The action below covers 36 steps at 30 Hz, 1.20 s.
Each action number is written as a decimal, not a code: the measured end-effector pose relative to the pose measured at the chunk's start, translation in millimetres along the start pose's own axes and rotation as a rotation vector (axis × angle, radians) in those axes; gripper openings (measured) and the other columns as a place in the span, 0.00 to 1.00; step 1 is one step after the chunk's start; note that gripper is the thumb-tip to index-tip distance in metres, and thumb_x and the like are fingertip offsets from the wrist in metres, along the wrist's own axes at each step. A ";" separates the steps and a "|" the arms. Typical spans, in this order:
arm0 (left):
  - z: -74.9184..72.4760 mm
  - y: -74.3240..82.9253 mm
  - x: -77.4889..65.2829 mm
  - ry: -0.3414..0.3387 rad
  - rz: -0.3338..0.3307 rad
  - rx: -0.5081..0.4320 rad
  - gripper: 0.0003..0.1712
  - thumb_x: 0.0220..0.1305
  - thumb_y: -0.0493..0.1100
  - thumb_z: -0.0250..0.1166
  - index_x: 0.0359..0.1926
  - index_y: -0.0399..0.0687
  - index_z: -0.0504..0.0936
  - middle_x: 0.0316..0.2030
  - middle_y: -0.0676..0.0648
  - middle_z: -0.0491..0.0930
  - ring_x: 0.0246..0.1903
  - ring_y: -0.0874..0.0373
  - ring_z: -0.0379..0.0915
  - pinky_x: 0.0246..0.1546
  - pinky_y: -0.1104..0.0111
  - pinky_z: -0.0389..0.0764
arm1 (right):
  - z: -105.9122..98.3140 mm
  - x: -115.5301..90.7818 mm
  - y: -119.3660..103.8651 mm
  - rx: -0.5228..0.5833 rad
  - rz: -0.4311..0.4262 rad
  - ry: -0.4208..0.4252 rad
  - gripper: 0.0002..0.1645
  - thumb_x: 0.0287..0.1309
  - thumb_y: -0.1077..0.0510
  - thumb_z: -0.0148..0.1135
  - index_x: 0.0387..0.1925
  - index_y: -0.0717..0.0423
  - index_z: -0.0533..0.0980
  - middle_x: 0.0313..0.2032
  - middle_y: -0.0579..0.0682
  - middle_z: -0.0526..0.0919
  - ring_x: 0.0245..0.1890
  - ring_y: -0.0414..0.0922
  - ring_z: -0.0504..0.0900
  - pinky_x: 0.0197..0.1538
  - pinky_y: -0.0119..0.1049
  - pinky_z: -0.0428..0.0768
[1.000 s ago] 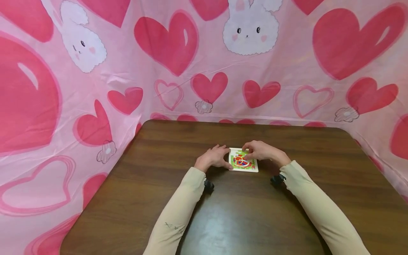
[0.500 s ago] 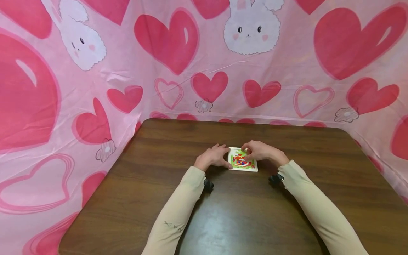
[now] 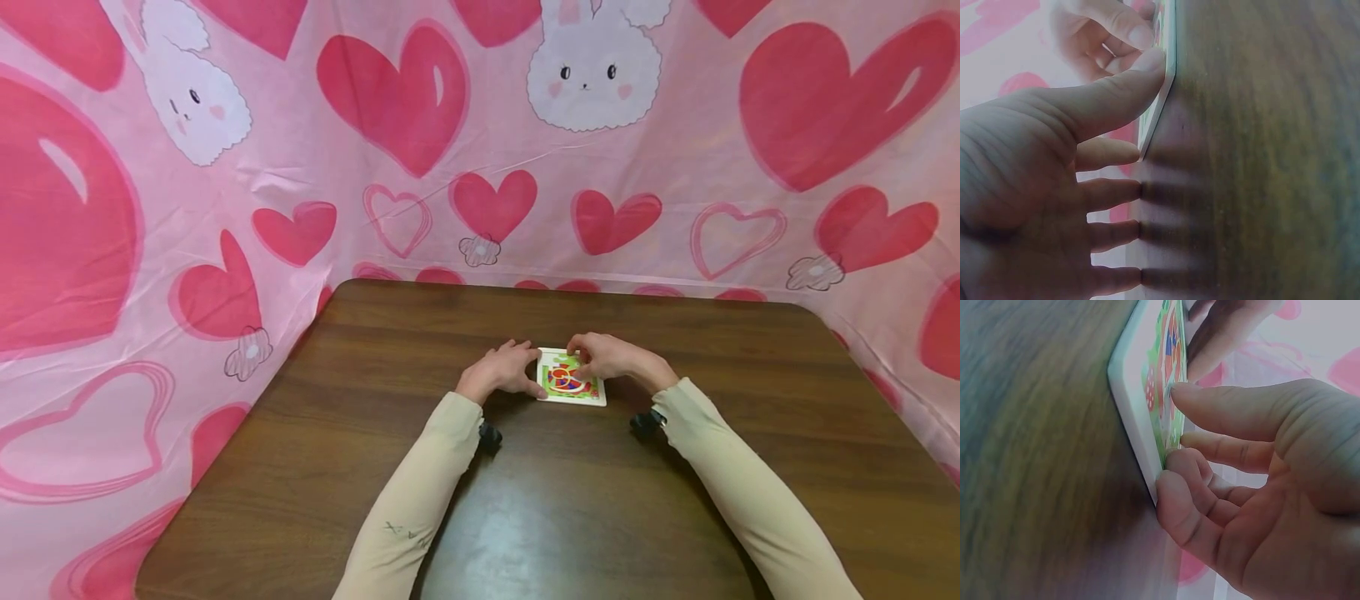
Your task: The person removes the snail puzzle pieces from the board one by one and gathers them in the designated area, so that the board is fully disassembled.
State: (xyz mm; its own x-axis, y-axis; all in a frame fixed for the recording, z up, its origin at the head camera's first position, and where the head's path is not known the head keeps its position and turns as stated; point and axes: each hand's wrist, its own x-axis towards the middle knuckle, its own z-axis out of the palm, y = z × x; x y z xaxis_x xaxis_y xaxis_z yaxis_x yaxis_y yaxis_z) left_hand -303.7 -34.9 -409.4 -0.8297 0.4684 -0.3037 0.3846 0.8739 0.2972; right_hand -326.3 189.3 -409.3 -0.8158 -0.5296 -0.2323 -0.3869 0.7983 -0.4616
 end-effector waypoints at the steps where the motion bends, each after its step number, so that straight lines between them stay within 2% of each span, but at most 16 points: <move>1: -0.1 0.2 -0.3 -0.001 0.000 0.002 0.47 0.56 0.64 0.69 0.73 0.56 0.63 0.76 0.47 0.54 0.77 0.43 0.44 0.73 0.45 0.52 | 0.1 -0.1 0.1 0.003 -0.002 0.000 0.25 0.55 0.57 0.71 0.53 0.59 0.74 0.39 0.53 0.77 0.39 0.48 0.74 0.46 0.43 0.76; 8: 0.3 2.0 0.1 -0.002 0.010 0.009 0.47 0.57 0.64 0.68 0.73 0.56 0.63 0.76 0.47 0.55 0.76 0.43 0.45 0.73 0.45 0.53 | 0.8 -4.0 0.2 0.028 -0.030 0.028 0.24 0.54 0.59 0.71 0.50 0.60 0.72 0.43 0.56 0.75 0.42 0.50 0.73 0.49 0.47 0.75; 17: -0.7 1.6 -1.8 -0.003 -0.005 0.002 0.47 0.57 0.65 0.68 0.73 0.57 0.63 0.77 0.48 0.54 0.77 0.44 0.44 0.74 0.46 0.52 | 3.1 -0.2 -1.9 0.040 -0.039 0.083 0.23 0.50 0.61 0.74 0.44 0.58 0.69 0.35 0.52 0.73 0.37 0.47 0.71 0.41 0.39 0.70; 27: -0.8 1.9 -1.7 -0.002 -0.006 0.009 0.47 0.58 0.64 0.68 0.74 0.57 0.63 0.77 0.47 0.54 0.77 0.44 0.44 0.74 0.46 0.52 | 3.6 1.3 -2.4 0.056 -0.064 0.137 0.14 0.57 0.63 0.68 0.39 0.56 0.70 0.30 0.49 0.73 0.31 0.45 0.71 0.36 0.36 0.70; 36: -0.6 2.0 -2.2 0.006 -0.008 0.006 0.47 0.57 0.65 0.68 0.74 0.57 0.62 0.76 0.48 0.54 0.77 0.45 0.44 0.74 0.46 0.52 | 4.6 2.4 -2.1 0.000 -0.081 0.061 0.06 0.61 0.62 0.60 0.40 0.56 0.79 0.31 0.48 0.79 0.31 0.43 0.74 0.38 0.36 0.73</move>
State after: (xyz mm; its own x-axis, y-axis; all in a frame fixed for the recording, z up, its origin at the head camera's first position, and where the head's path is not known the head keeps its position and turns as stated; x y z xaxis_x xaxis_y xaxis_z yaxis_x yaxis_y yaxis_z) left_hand -301.3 -34.3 -407.5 -0.8353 0.4607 -0.3002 0.3803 0.8783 0.2897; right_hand -325.4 185.0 -412.8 -0.8066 -0.5737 -0.1420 -0.4522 0.7538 -0.4768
